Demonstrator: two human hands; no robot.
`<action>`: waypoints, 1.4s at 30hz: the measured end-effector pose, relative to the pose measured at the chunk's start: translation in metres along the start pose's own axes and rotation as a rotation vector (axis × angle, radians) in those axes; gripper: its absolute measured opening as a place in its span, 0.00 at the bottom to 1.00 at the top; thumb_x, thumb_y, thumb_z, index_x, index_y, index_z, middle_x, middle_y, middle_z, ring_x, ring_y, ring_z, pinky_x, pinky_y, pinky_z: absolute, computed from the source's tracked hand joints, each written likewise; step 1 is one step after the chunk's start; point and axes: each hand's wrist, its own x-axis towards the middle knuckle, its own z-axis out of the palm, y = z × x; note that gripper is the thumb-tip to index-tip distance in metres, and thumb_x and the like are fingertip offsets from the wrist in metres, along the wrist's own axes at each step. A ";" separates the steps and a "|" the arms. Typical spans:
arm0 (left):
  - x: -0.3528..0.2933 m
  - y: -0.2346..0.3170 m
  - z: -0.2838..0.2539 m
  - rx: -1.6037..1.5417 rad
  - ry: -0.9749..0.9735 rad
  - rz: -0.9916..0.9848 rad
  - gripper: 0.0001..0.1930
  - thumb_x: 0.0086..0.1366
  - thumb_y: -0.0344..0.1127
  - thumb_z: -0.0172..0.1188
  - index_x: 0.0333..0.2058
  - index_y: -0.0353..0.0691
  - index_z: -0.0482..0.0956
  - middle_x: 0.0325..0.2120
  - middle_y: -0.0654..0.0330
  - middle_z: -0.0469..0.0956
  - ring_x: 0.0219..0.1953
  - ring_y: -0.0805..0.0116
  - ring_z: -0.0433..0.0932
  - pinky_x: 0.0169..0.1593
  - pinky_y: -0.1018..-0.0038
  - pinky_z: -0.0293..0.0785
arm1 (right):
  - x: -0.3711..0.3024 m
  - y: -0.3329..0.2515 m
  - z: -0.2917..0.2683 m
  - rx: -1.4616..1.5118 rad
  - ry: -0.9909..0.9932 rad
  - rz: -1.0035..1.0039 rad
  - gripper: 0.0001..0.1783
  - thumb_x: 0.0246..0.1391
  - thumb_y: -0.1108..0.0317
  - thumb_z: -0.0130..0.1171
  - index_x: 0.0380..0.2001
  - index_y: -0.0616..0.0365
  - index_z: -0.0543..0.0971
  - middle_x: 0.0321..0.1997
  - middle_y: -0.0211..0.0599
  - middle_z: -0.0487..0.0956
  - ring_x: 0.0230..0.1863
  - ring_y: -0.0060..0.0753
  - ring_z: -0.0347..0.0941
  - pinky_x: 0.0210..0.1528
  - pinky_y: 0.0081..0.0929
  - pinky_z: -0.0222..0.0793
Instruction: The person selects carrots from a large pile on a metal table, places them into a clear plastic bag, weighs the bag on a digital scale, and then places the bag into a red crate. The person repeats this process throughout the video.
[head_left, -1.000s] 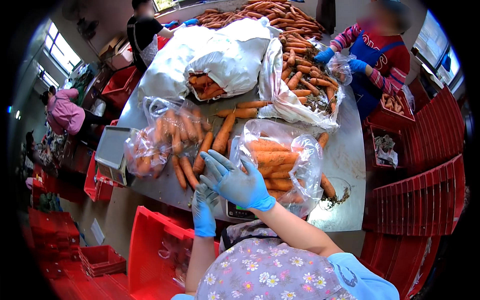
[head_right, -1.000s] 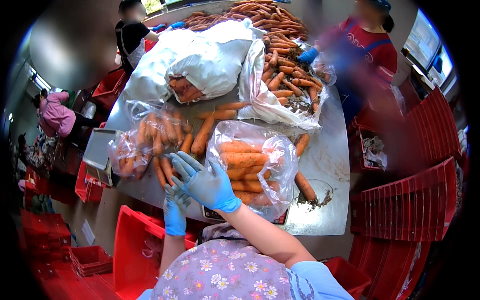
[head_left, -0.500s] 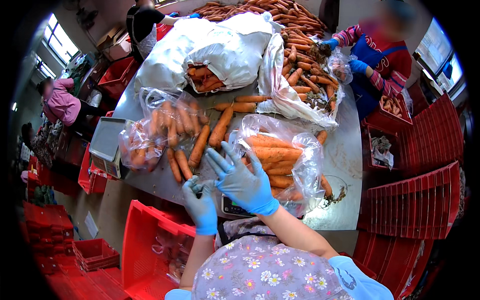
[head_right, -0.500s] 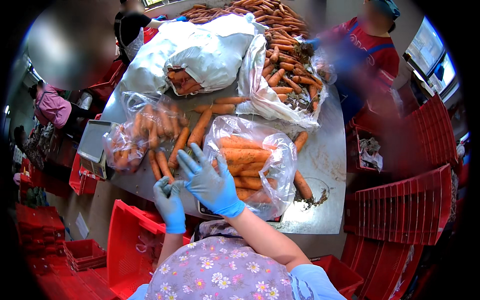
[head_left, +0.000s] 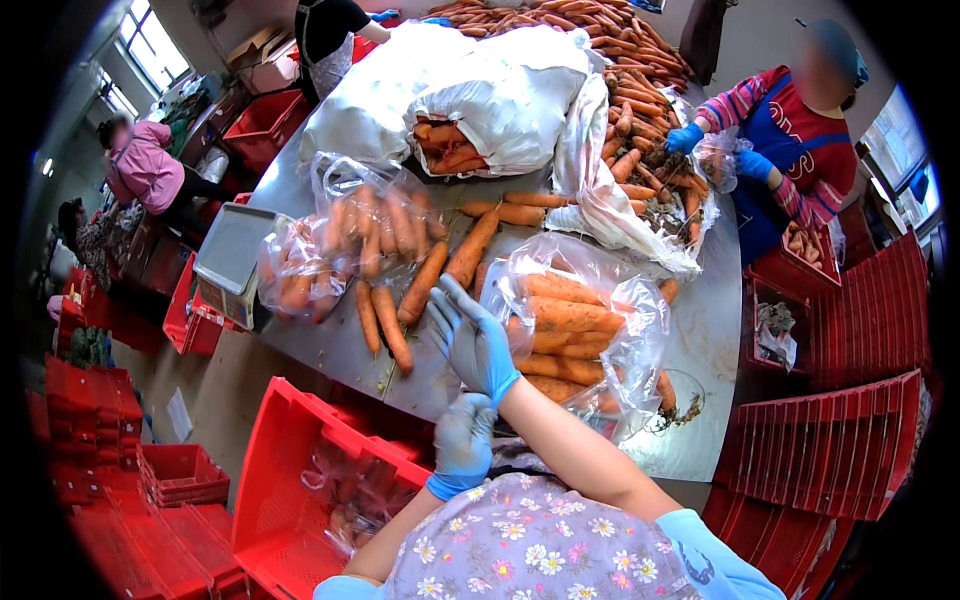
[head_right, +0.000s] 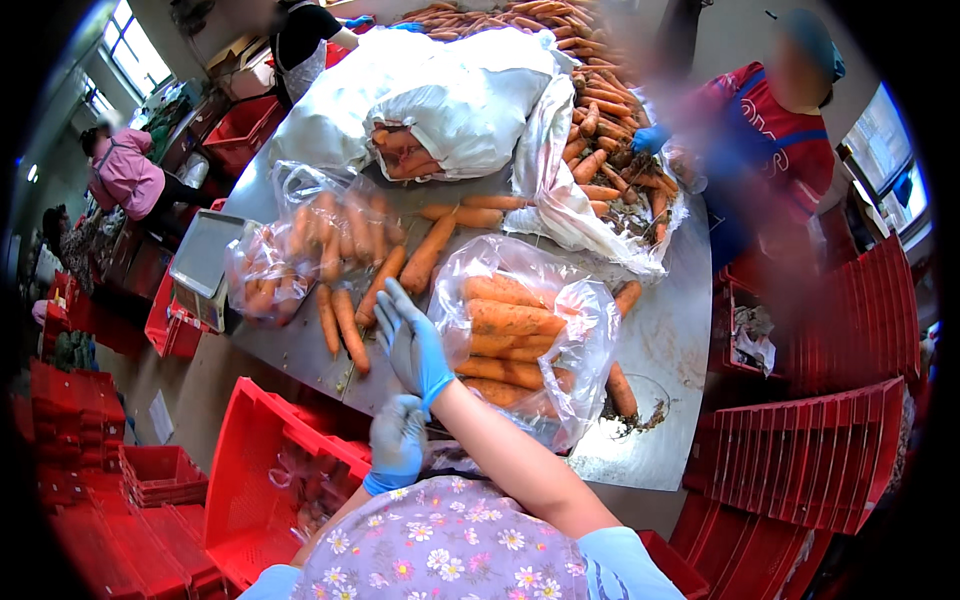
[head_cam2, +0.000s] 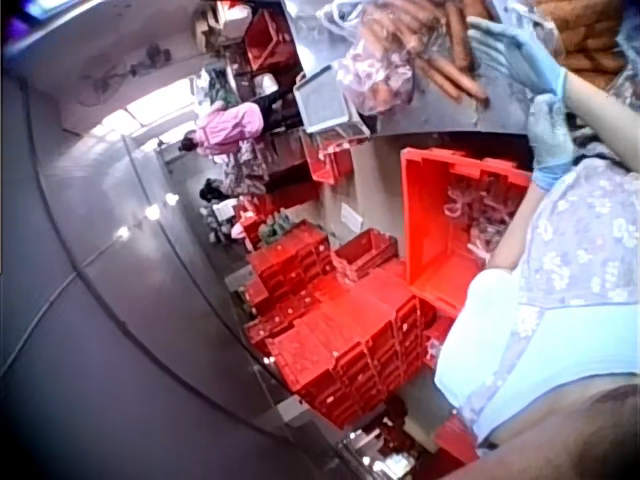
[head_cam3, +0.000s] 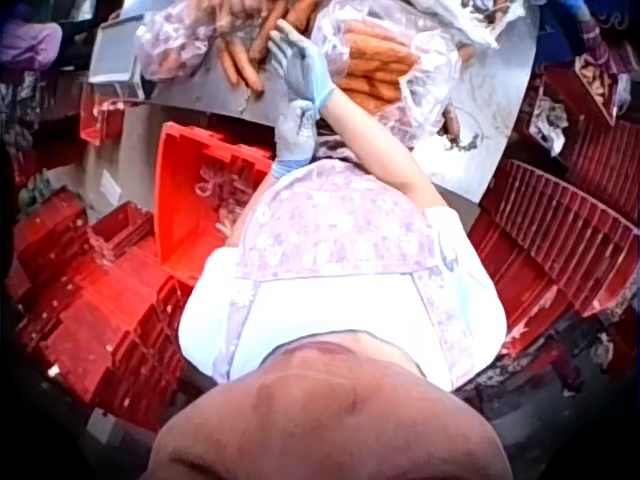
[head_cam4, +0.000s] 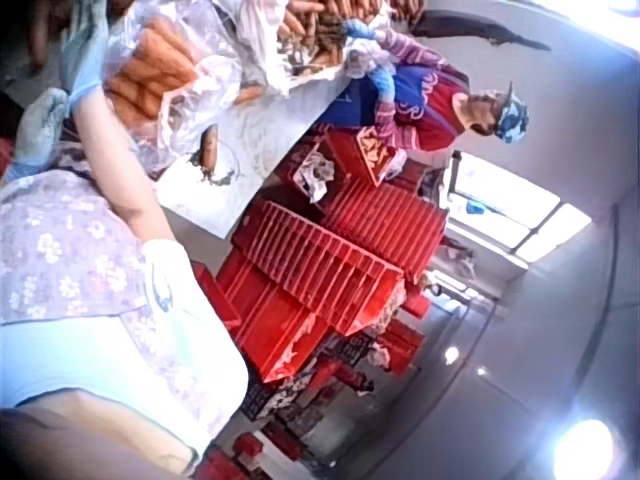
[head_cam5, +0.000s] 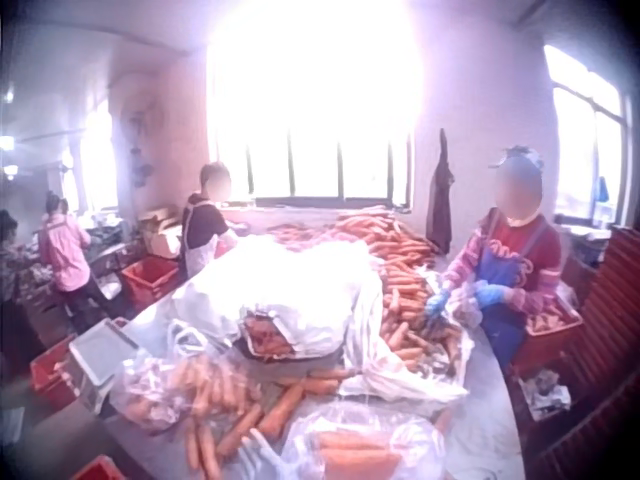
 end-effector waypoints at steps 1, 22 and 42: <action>-0.013 -0.004 0.002 -0.540 -0.142 -0.435 0.06 0.67 0.34 0.48 0.32 0.40 0.68 0.16 0.71 0.62 0.16 0.85 0.59 0.19 0.85 0.54 | 0.002 0.003 0.005 -0.036 0.059 -0.001 0.35 0.57 0.49 0.45 0.65 0.47 0.52 0.70 0.30 0.49 0.71 0.34 0.37 0.68 0.38 0.29; 0.148 -0.228 0.004 0.988 -0.075 -0.257 0.24 0.48 0.43 0.65 0.41 0.35 0.71 0.38 0.47 0.74 0.40 0.49 0.74 0.44 0.60 0.71 | -0.172 -0.099 0.012 -0.635 0.303 0.128 0.20 0.62 0.59 0.41 0.36 0.65 0.76 0.35 0.37 0.77 0.33 0.23 0.72 0.40 0.22 0.69; 0.009 -0.108 -0.043 -1.853 -0.270 -0.857 0.35 0.53 0.56 0.58 0.54 0.42 0.63 0.35 0.54 0.71 0.33 0.60 0.69 0.35 0.64 0.67 | -0.090 -0.055 0.032 -0.537 0.148 -0.010 0.18 0.61 0.67 0.48 0.51 0.64 0.70 0.47 0.30 0.74 0.46 0.17 0.69 0.49 0.17 0.65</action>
